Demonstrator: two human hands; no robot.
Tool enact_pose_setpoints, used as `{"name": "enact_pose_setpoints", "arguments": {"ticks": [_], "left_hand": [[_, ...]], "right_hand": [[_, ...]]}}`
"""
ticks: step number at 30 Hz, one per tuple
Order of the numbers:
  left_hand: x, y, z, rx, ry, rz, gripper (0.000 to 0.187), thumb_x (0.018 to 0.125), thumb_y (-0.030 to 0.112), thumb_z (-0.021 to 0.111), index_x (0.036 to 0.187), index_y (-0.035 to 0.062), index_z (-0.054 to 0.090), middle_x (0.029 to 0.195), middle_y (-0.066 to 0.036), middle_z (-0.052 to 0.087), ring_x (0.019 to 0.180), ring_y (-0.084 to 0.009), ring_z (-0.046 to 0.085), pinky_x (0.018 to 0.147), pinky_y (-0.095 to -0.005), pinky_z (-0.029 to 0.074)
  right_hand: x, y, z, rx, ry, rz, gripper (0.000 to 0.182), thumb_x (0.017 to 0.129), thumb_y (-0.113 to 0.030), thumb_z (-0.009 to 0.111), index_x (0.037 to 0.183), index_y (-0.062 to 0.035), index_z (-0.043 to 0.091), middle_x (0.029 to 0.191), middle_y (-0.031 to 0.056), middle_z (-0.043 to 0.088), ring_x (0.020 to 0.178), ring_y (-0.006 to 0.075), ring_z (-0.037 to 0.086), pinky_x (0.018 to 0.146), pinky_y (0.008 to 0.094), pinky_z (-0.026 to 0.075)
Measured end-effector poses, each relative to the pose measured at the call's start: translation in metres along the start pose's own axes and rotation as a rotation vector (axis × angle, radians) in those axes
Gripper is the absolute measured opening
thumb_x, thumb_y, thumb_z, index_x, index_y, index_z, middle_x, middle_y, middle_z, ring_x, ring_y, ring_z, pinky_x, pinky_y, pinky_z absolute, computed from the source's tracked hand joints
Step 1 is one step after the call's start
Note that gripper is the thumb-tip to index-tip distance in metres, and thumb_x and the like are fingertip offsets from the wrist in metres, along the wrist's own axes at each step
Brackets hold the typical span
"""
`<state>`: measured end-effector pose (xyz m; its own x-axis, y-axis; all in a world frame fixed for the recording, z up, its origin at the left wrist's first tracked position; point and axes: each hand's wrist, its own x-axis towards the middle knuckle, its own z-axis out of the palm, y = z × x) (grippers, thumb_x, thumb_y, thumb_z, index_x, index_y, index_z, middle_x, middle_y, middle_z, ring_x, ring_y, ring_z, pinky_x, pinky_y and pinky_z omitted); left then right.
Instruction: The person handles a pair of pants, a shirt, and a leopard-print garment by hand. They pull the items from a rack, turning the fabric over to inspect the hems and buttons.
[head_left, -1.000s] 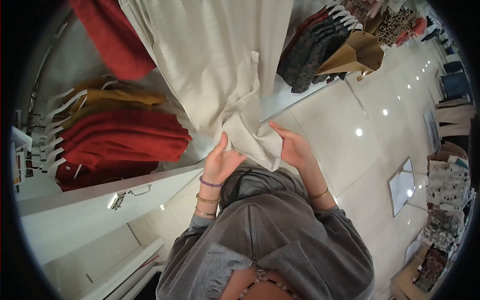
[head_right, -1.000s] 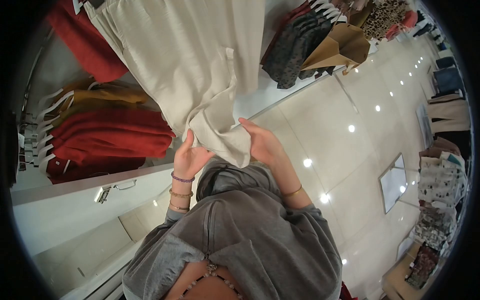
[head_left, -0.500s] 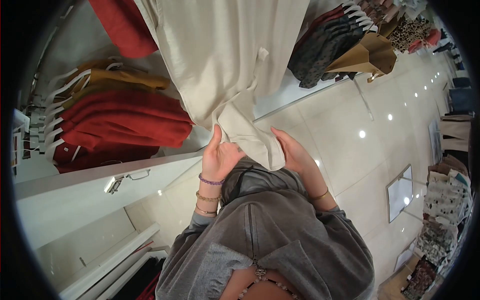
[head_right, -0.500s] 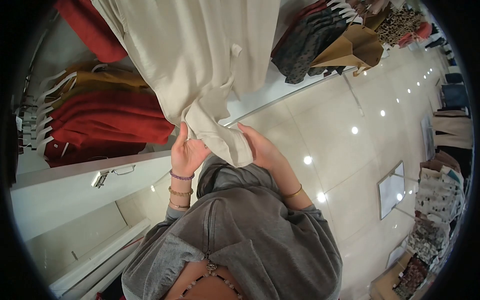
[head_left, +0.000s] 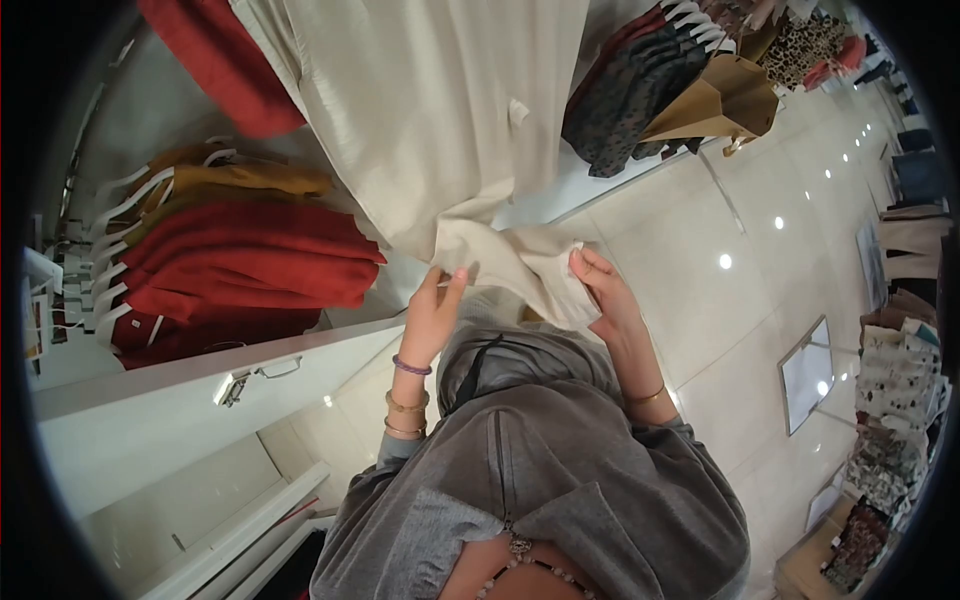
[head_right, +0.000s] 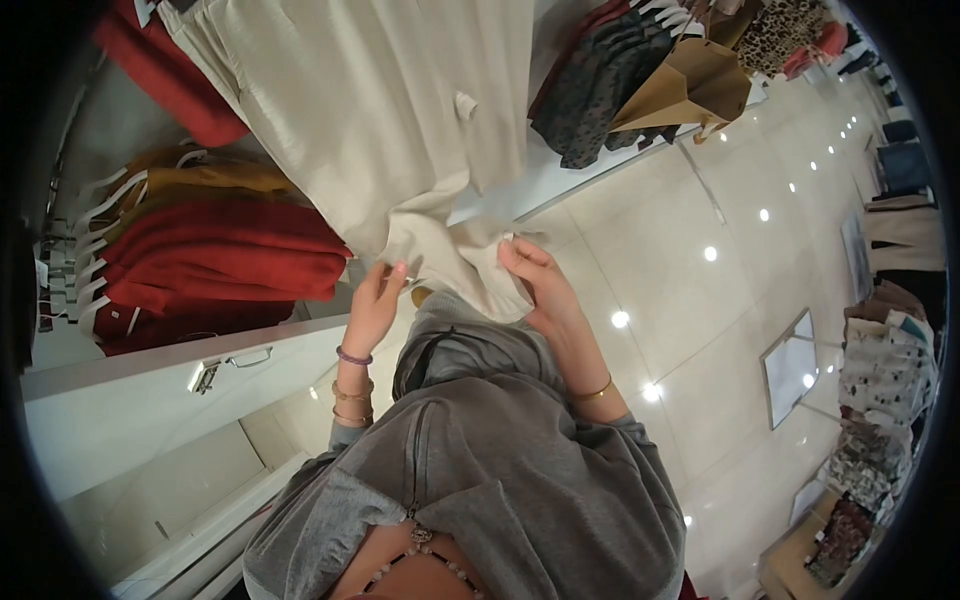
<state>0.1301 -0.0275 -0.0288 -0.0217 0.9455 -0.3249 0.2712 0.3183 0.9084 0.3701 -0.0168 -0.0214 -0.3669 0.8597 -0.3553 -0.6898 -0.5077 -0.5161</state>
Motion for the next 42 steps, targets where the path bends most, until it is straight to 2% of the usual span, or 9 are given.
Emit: {"name": "enact_pose_setpoints", "arguments": {"ticks": [2, 5, 14, 21, 27, 31, 35, 38, 42], "left_hand": [[-0.006, 0.016, 0.015, 0.12, 0.17, 0.188, 0.037, 0.089, 0.024, 0.058, 0.113, -0.0037, 0.054, 0.104, -0.01, 0.06, 0.091, -0.0159, 0.059, 0.076, -0.0254, 0.046], [-0.005, 0.032, 0.028, -0.196, -0.077, 0.349, 0.028, 0.089, 0.018, 0.058, 0.109, -0.0015, 0.057, 0.101, -0.007, 0.062, 0.09, -0.0126, 0.059, 0.076, -0.0241, 0.046], [-0.012, 0.054, 0.05, -0.357, -0.356, 0.206, 0.017, 0.086, 0.009, 0.061, 0.098, -0.0018, 0.06, 0.089, -0.006, 0.065, 0.082, -0.0109, 0.061, 0.076, -0.024, 0.047], [-0.011, 0.068, 0.051, -0.591, -0.258, 0.023, 0.014, 0.088, 0.009, 0.059, 0.098, -0.001, 0.056, 0.097, -0.006, 0.063, 0.087, -0.0092, 0.059, 0.075, -0.0233, 0.047], [-0.018, 0.052, 0.066, -0.197, -0.424, 0.172, 0.014, 0.09, 0.014, 0.058, 0.089, -0.0007, 0.057, 0.087, -0.001, 0.059, 0.082, -0.0061, 0.057, 0.073, -0.019, 0.045], [-0.013, 0.057, 0.059, -0.639, -0.148, 0.043, 0.015, 0.092, 0.015, 0.049, 0.087, 0.0026, 0.056, 0.085, 0.002, 0.056, 0.081, -0.0067, 0.056, 0.078, -0.0273, 0.048], [0.014, 0.033, 0.024, -1.789, -0.344, -0.244, 0.012, 0.093, 0.016, 0.039, 0.084, 0.0084, 0.042, 0.072, 0.002, 0.046, 0.069, -0.0112, 0.054, 0.09, -0.0386, 0.045], [0.019, 0.031, 0.002, -1.972, -0.769, -0.099, 0.016, 0.094, 0.021, 0.039, 0.083, 0.0093, 0.041, 0.07, 0.002, 0.043, 0.065, -0.0126, 0.053, 0.088, -0.0406, 0.046], [-0.007, 0.062, 0.027, -0.761, -0.259, -0.036, 0.023, 0.096, 0.028, 0.038, 0.093, 0.0062, 0.046, 0.072, 0.001, 0.047, 0.063, -0.0122, 0.051, 0.083, -0.0372, 0.049]], "right_hand": [[-0.003, 0.0, 0.003, -0.053, 0.016, -0.053, 0.014, 0.089, -0.011, 0.056, 0.098, -0.001, 0.061, 0.094, 0.0041, 0.063, 0.087, 0.0099, 0.058, 0.078, 0.0231, 0.045], [-0.002, 0.008, -0.005, -0.298, -0.097, -0.222, 0.009, 0.087, -0.01, 0.06, 0.088, -0.0021, 0.063, 0.088, 0.0012, 0.062, 0.083, 0.0069, 0.055, 0.072, 0.0213, 0.044], [-0.02, -0.003, 0.012, -0.818, -0.14, -0.333, 0.012, 0.081, -0.011, 0.068, 0.084, -0.0022, 0.06, 0.08, 0.0013, 0.059, 0.074, 0.0075, 0.054, 0.067, 0.0225, 0.044], [-0.024, -0.02, -0.001, -0.623, -0.039, -0.327, 0.006, 0.084, -0.006, 0.062, 0.086, -0.0012, 0.059, 0.08, -0.0006, 0.057, 0.075, 0.0062, 0.052, 0.068, 0.022, 0.043], [-0.025, -0.014, 0.012, -0.609, -0.043, -0.304, 0.009, 0.088, -0.006, 0.057, 0.094, -0.0005, 0.058, 0.087, 0.0025, 0.06, 0.081, 0.0084, 0.054, 0.075, 0.0236, 0.044], [-0.018, -0.018, 0.008, -0.111, -0.013, -0.243, 0.021, 0.092, -0.013, 0.049, 0.108, -0.0011, 0.054, 0.104, 0.0086, 0.059, 0.1, 0.0174, 0.055, 0.087, 0.0323, 0.044], [-0.01, -0.004, -0.04, 0.551, -0.183, -0.082, 0.033, 0.094, -0.022, 0.043, 0.122, -0.004, 0.047, 0.12, 0.0128, 0.053, 0.117, 0.0258, 0.047, 0.1, 0.0412, 0.038], [-0.021, -0.012, -0.035, 0.571, -0.248, -0.182, 0.035, 0.094, -0.024, 0.042, 0.124, -0.0059, 0.047, 0.12, 0.0106, 0.054, 0.116, 0.0246, 0.048, 0.101, 0.0388, 0.037], [-0.02, -0.004, -0.018, 0.039, 0.076, -0.367, 0.027, 0.093, -0.02, 0.046, 0.115, -0.0044, 0.052, 0.108, 0.0089, 0.058, 0.1, 0.0163, 0.054, 0.085, 0.0299, 0.044]]}}
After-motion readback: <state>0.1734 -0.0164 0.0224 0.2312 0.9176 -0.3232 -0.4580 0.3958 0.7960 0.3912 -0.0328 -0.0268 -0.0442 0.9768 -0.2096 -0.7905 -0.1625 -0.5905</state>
